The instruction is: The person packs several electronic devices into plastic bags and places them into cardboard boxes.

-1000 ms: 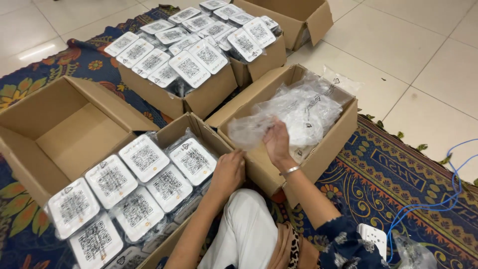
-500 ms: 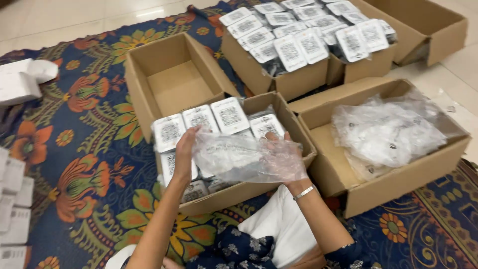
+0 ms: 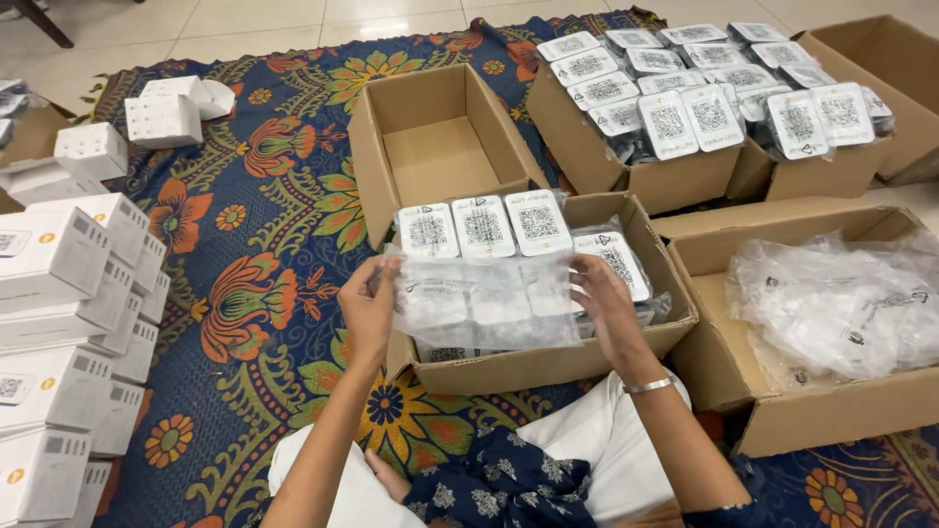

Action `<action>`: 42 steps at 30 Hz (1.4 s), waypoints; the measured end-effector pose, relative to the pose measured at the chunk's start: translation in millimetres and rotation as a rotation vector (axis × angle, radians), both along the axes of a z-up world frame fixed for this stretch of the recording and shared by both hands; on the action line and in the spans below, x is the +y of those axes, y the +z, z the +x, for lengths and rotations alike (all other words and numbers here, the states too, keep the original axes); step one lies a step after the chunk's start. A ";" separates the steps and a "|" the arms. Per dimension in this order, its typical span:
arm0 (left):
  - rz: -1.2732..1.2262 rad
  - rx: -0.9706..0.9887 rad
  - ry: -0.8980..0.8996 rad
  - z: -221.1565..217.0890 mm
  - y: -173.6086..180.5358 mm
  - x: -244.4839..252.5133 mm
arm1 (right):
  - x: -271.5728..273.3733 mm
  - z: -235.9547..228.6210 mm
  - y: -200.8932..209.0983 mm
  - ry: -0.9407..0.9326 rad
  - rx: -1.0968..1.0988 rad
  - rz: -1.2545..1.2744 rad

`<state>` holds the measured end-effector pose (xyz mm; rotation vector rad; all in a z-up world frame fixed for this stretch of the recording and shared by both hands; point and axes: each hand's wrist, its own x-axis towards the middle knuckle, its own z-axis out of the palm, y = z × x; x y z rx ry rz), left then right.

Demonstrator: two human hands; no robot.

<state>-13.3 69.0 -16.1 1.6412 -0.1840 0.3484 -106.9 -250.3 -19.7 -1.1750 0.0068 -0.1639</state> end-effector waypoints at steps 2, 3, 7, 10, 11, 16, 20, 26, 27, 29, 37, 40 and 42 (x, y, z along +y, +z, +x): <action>-0.019 -0.014 0.014 -1.0 5.6 2.5 | -3.4 -1.8 -0.5 -0.111 -0.005 -0.088; -0.034 -0.022 0.023 -3.0 6.9 2.9 | -5.5 -5.2 -2.1 -0.227 -0.003 -0.172; -0.047 -0.075 0.046 -10.5 11.2 -1.1 | -2.8 -2.6 2.0 -0.265 -0.021 -0.440; -0.063 -0.092 0.029 -18.8 18.6 -6.4 | 2.3 1.8 -5.9 -0.193 0.052 -0.615; -0.089 -0.090 0.055 -18.6 16.0 -6.1 | 1.8 3.6 -14.9 -0.129 -0.012 -0.612; -0.252 -0.060 0.157 -8.8 2.1 4.4 | 9.6 0.1 -30.7 -0.089 -0.155 -0.366; -0.308 -0.002 0.144 -20.3 31.4 2.4 | 25.8 -13.2 -8.7 0.034 -0.168 -0.205; -0.146 0.057 0.048 -12.9 37.5 1.7 | 39.2 -20.6 29.1 0.342 -0.008 -0.289; -0.167 0.076 -0.026 -11.2 37.3 2.6 | 39.7 -22.5 32.1 0.319 0.020 -0.263; -0.178 0.152 -0.128 -12.0 31.7 3.2 | 36.0 -24.1 37.3 0.264 0.008 -0.247; -0.078 0.228 -0.376 -12.1 2.5 -6.8 | 31.6 -20.7 25.5 0.199 -0.067 -0.180; -0.129 0.166 -0.347 -17.4 19.4 -12.7 | 34.4 -22.1 25.6 0.192 -0.181 -0.397; -0.156 0.198 -0.317 -21.1 32.5 -15.2 | 32.1 -23.3 21.4 0.171 -0.065 -0.348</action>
